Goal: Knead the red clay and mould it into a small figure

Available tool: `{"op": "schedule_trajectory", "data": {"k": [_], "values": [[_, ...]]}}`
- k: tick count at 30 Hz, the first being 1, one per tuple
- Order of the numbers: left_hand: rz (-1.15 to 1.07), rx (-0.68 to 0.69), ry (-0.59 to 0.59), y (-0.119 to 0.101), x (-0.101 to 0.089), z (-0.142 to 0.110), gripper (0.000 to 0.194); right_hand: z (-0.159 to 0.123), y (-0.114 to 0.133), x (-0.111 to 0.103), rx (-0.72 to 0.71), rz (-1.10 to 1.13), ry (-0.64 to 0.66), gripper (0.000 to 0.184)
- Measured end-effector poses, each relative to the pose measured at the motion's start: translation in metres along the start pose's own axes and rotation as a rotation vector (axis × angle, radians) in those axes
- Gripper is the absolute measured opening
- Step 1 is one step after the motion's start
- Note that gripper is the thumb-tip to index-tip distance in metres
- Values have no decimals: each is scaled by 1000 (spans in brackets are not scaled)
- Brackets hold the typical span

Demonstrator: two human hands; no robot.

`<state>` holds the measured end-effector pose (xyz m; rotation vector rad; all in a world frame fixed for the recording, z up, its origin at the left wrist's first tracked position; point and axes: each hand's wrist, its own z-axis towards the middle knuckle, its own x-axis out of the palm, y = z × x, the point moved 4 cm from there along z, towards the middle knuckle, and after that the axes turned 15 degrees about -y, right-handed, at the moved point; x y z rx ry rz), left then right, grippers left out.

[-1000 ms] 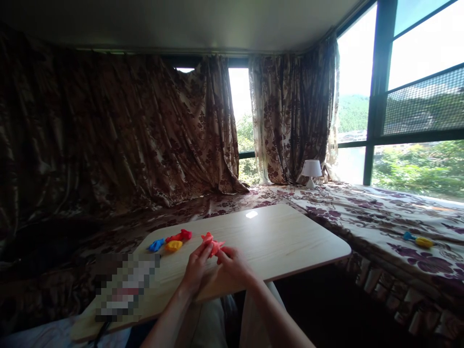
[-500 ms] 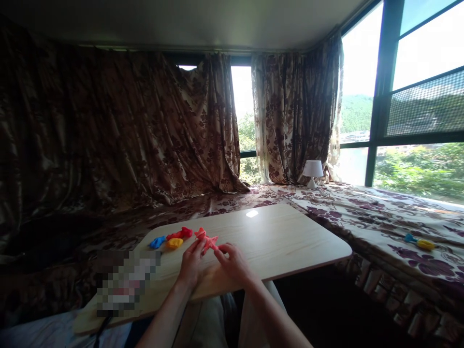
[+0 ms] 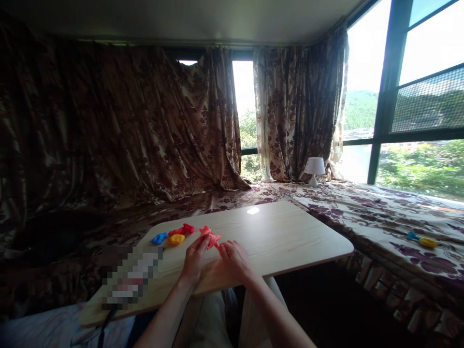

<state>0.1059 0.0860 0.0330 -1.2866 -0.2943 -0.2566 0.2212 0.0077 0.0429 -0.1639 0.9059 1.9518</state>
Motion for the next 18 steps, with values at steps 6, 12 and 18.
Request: {"op": "schedule_trajectory", "data": {"k": [6,12,18], "values": [[9,4,89,-2,4,-7,28,0,-1,4,-3,-4,54,32],[12,8,64,-3,3,-6,29,0,1,2,-2,31,56,34],[-13,7,44,-2,1,-4,30,-1,-1,6,-17,-2,58,20]]}}
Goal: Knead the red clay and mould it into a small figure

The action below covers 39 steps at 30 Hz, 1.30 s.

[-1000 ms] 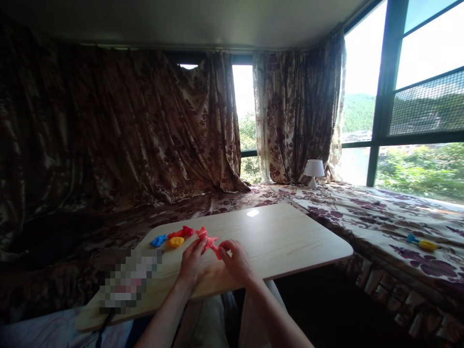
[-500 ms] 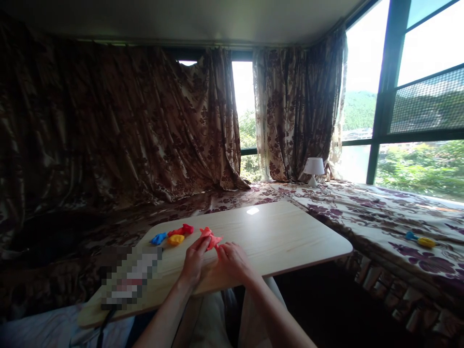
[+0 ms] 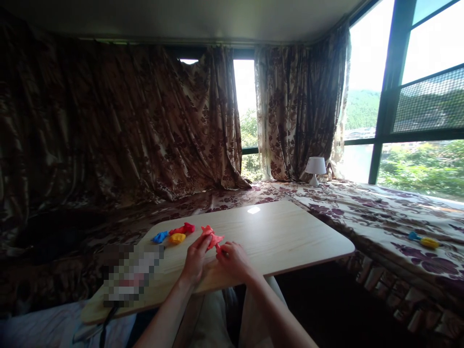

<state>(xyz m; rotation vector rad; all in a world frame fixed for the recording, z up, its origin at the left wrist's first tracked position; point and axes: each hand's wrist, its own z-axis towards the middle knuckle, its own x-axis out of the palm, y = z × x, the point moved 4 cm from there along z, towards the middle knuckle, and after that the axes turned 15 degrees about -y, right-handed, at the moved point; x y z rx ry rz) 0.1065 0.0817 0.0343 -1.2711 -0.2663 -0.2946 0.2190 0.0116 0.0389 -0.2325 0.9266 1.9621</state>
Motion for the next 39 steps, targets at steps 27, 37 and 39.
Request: {"op": "schedule_trajectory", "data": {"k": [27,37,39], "values": [[120,67,167,1,6,-5,30,2,-18,1,226,466,-106,27],[434,333,261,-4,16,-14,18,3,-29,-10,459,707,-294,30],[450,329,291,-5,18,-17,18,3,-29,-9,473,717,-282,29]]}}
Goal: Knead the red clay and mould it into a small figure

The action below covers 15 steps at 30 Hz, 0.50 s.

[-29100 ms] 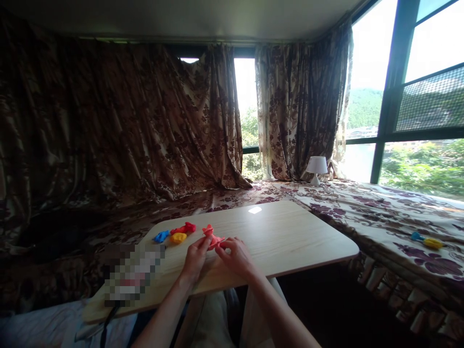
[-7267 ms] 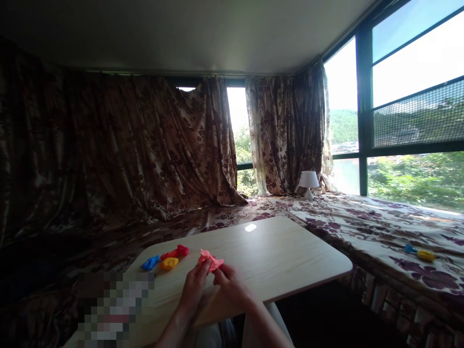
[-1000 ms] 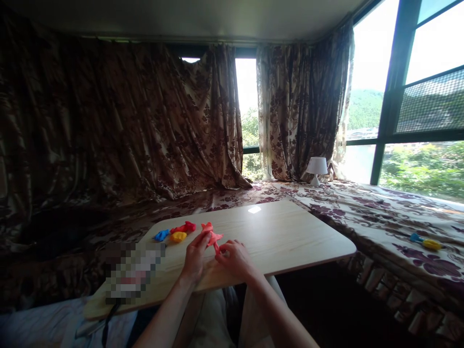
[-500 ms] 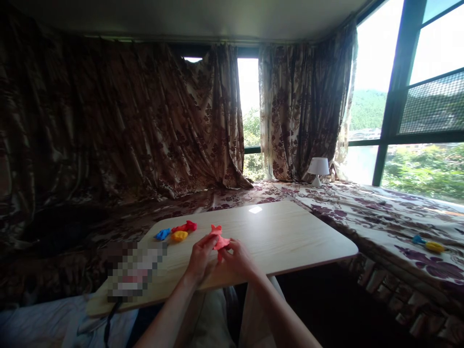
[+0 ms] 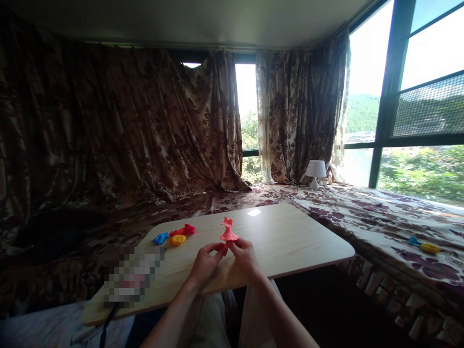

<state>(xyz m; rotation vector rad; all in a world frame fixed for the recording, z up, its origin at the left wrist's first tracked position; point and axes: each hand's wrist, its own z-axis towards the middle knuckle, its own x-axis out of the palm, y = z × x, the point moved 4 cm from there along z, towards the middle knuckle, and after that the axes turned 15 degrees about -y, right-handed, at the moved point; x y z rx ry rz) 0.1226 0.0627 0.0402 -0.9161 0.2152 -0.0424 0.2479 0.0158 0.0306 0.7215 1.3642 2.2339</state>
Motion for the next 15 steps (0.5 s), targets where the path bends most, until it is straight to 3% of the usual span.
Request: {"op": "schedule_trajectory", "data": {"k": [6,15], "values": [[-28,-79,16,5,0,1,20,1,-2,1,-29,-16,35,27],[-163,-168,18,9,-2,3,36,-7,-2,12,-356,-263,136,18]]}}
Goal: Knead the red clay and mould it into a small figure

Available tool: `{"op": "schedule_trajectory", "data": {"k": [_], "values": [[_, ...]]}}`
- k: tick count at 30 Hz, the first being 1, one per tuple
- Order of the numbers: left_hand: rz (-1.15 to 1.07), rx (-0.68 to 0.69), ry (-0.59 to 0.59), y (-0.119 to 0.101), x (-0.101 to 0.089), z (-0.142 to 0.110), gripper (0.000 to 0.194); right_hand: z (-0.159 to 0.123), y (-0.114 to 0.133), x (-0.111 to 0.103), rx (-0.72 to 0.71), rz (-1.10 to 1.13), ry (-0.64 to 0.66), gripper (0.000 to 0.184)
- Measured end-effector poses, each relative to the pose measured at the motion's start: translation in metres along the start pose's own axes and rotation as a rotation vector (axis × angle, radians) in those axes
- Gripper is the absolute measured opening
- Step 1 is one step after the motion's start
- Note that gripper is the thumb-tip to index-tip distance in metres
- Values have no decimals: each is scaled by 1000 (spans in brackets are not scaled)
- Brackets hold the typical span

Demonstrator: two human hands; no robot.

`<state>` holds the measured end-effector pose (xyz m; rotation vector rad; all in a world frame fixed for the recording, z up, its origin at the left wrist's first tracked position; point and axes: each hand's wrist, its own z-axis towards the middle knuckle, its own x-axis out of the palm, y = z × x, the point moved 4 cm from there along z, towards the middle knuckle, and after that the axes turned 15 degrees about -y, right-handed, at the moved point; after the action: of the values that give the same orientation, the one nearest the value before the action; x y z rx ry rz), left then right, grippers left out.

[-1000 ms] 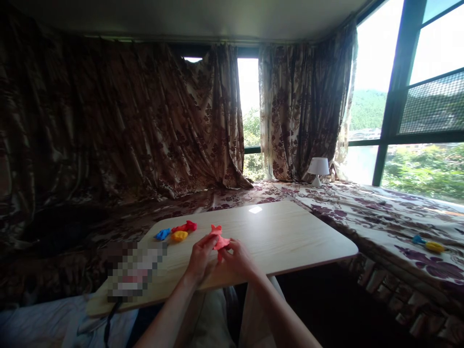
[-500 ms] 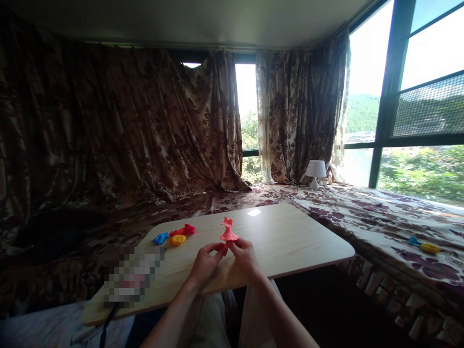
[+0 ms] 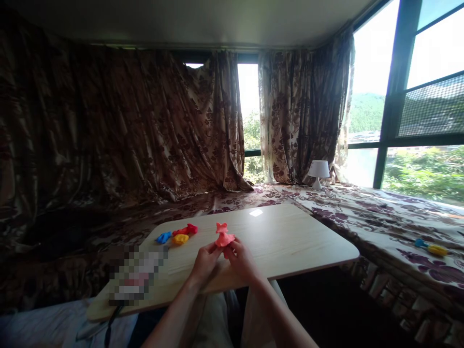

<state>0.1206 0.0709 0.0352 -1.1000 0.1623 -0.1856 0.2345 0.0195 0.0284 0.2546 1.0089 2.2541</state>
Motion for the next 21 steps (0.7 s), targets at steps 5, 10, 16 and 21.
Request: {"op": "schedule_trajectory", "data": {"k": [5,10,16,21], "values": [[-46,-21,-7,3,0,1,33,-3,10,-1,-94,-103,11,14],[-58,-60,-106,9,-5,3,34,-2,12,-5,-91,-122,-3,21],[95,22,-79,12,-1,1,33,6,-1,-19,209,41,-201,32],[152,113,-48,5,2,-1,29,8,2,-19,237,138,-159,33]]}}
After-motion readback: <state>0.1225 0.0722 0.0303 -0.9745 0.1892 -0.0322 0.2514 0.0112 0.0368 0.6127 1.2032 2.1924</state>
